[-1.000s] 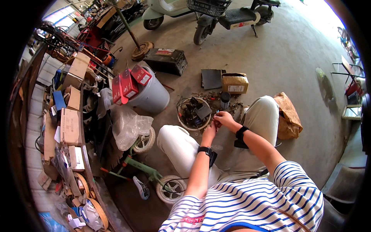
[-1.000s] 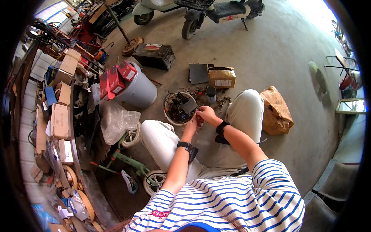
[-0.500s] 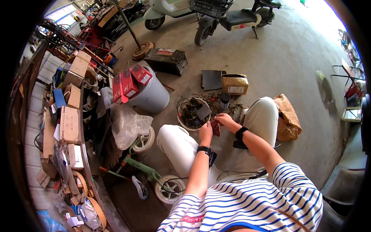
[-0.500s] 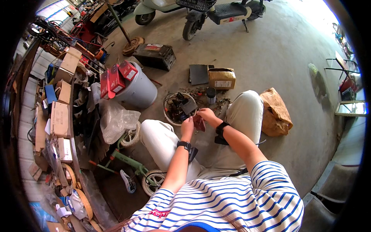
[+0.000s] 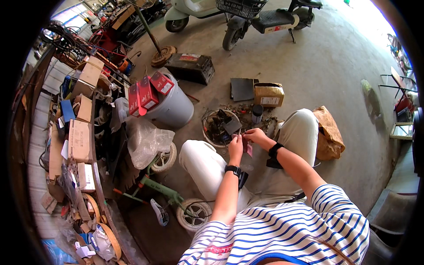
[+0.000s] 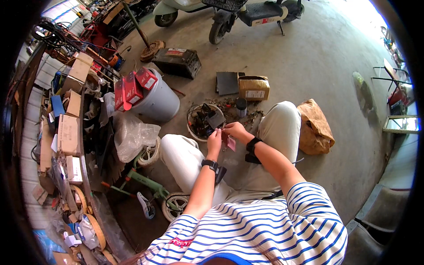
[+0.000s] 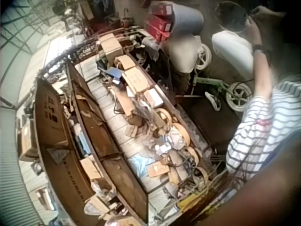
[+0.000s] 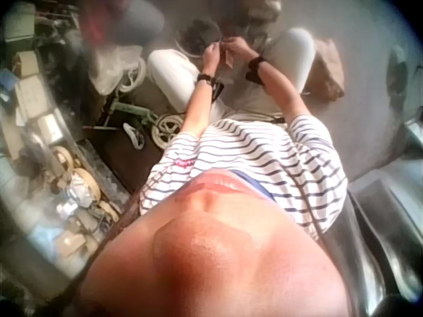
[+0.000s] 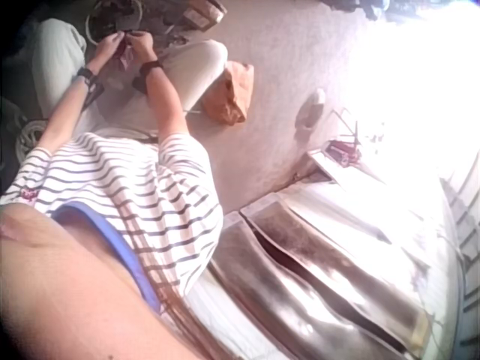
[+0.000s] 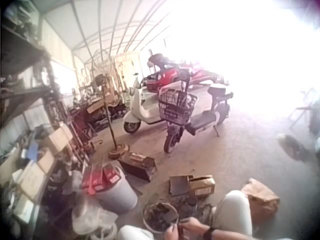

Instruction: The person sits on the floor and wipes an electronic component with a cloth before using a small metal tool to manipulate internal parts of the circuitry.

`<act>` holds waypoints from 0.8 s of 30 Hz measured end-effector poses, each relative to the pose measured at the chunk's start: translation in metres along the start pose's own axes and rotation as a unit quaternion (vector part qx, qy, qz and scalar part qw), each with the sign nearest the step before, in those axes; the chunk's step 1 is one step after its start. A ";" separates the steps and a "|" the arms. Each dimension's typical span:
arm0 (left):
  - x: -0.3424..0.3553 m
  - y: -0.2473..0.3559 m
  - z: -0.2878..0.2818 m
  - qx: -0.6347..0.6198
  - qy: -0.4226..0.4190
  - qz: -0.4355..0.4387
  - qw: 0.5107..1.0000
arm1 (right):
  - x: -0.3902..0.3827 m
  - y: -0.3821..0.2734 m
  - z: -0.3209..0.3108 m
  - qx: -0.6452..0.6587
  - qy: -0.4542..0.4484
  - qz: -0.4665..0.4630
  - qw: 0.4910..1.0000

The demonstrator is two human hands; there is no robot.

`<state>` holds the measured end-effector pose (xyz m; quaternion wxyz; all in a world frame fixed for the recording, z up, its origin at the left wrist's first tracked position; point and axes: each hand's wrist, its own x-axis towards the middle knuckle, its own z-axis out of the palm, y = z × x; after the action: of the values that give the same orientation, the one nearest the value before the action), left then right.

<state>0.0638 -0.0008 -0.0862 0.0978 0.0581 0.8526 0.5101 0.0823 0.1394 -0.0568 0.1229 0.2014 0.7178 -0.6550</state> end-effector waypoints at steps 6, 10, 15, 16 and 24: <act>0.002 -0.006 0.003 -0.040 -0.036 -0.031 0.998 | 0.009 0.009 0.003 0.016 -0.008 0.019 1.000; 0.007 -0.015 0.001 -0.157 -0.039 -0.073 0.984 | 0.011 0.004 0.010 0.025 0.002 0.004 1.000; 0.002 -0.005 0.004 -0.302 -0.064 -0.113 0.945 | 0.001 -0.001 0.003 0.031 0.015 0.031 0.999; 0.002 -0.009 0.003 -0.300 -0.060 -0.114 0.945 | -0.002 -0.005 0.006 0.049 0.003 0.042 0.998; 0.006 -0.008 0.007 -0.262 -0.034 -0.078 0.961 | -0.006 -0.010 0.006 0.100 -0.010 0.058 0.993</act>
<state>0.0592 0.0032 -0.0973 0.1780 -0.0194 0.6870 0.7043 0.0828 0.1319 -0.0459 0.1469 0.2475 0.6348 -0.7171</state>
